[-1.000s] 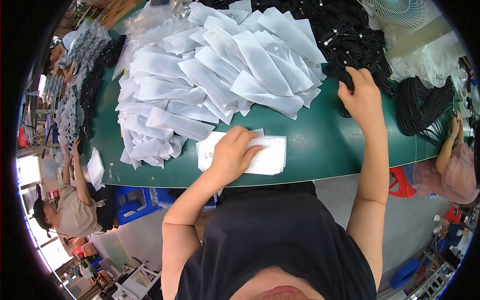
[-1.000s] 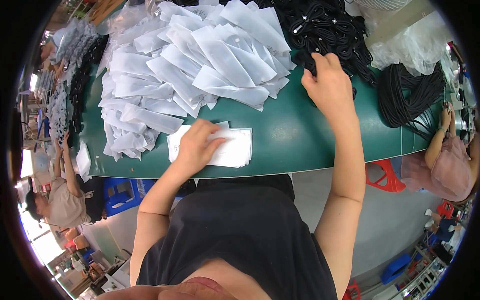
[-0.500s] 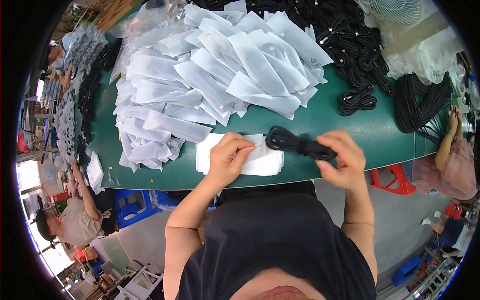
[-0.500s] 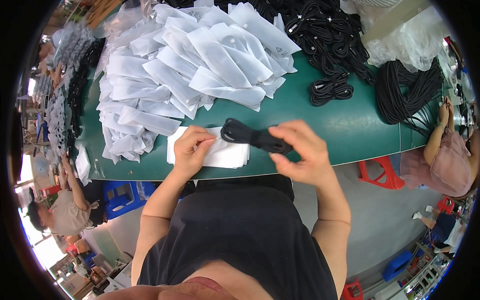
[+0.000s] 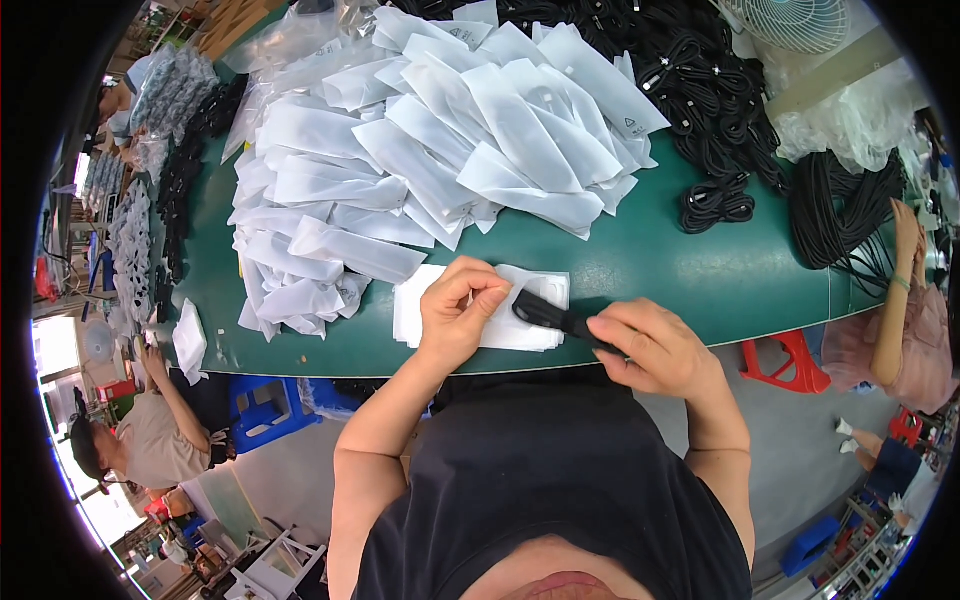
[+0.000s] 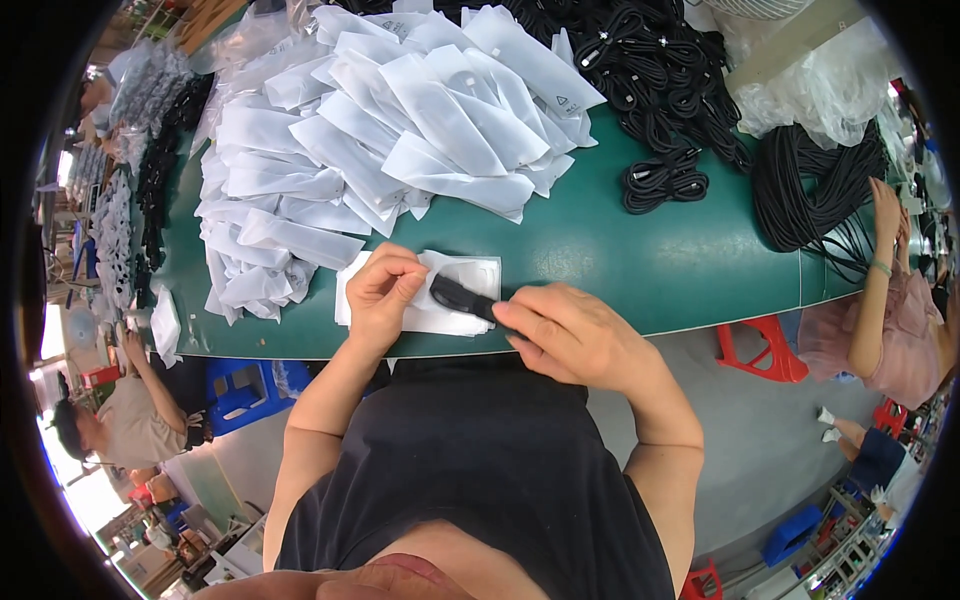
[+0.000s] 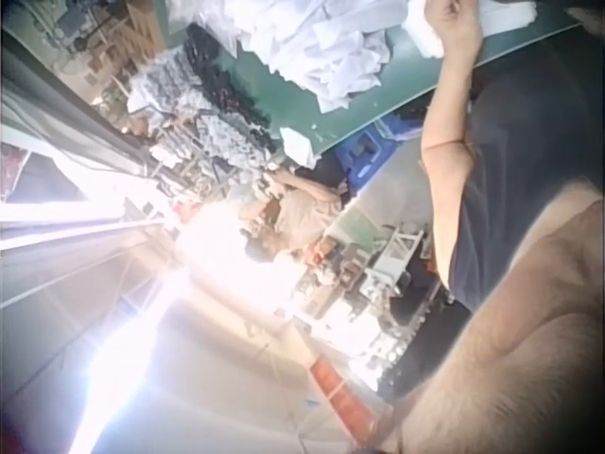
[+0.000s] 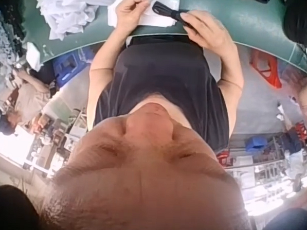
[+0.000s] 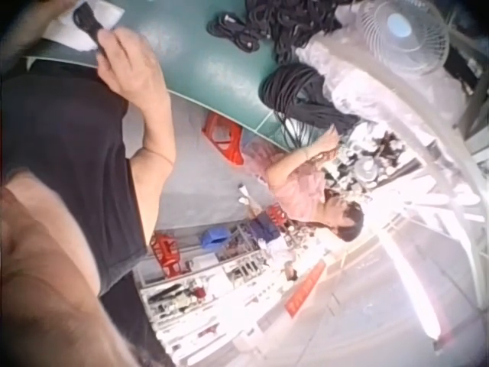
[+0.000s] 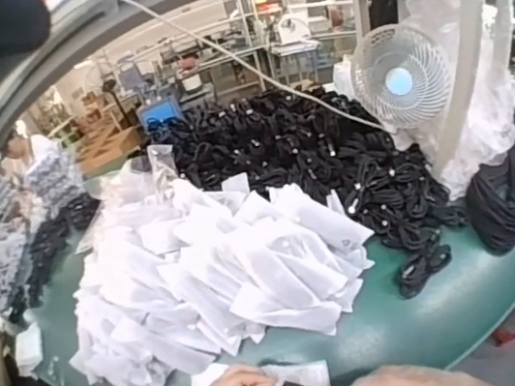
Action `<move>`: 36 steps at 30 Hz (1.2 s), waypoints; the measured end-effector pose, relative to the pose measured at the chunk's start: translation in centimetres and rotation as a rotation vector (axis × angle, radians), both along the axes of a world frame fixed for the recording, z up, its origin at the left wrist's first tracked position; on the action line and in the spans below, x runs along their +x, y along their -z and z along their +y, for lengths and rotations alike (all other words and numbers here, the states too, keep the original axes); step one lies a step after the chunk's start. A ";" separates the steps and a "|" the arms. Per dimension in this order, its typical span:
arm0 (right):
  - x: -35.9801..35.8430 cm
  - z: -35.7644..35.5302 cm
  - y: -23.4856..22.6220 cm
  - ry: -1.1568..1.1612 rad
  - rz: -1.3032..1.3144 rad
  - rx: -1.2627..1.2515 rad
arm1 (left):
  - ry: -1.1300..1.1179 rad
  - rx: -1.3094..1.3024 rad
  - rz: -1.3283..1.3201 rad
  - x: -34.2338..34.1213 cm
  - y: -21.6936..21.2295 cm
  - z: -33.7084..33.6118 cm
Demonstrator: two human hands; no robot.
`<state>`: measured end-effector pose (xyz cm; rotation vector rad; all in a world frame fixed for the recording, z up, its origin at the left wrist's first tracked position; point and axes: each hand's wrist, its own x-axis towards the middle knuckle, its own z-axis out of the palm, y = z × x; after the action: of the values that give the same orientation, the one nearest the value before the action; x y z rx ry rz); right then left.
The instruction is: Packaging black cables into individual plastic bags at a factory workbench.
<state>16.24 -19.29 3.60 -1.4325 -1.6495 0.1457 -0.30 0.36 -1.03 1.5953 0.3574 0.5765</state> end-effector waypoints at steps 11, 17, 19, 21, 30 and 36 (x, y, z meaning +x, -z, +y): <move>-0.1 1.0 -2.0 0.096 0.048 -0.117 | -0.020 0.240 -0.066 0.5 -0.7 -0.5; -0.5 1.9 -3.0 0.100 0.020 -0.057 | -0.020 0.311 -0.059 1.0 -2.0 -0.9; 0.0 2.5 -3.1 0.224 -0.009 -0.029 | 0.002 0.327 -0.052 1.2 -2.3 -0.8; 0.4 2.7 -3.4 0.305 -0.020 -0.014 | -0.064 0.356 -0.058 1.6 -2.7 -0.7; 0.1 2.3 -4.2 0.222 0.036 -0.021 | -0.031 0.232 -0.079 2.9 -4.0 -0.8; 0.8 2.1 -4.4 0.242 0.007 -0.006 | -0.029 0.082 -0.076 3.3 -4.3 -1.1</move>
<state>17.06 -17.15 8.03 -1.6209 -1.4575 0.0178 3.03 -0.79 3.29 1.6440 0.3043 0.6797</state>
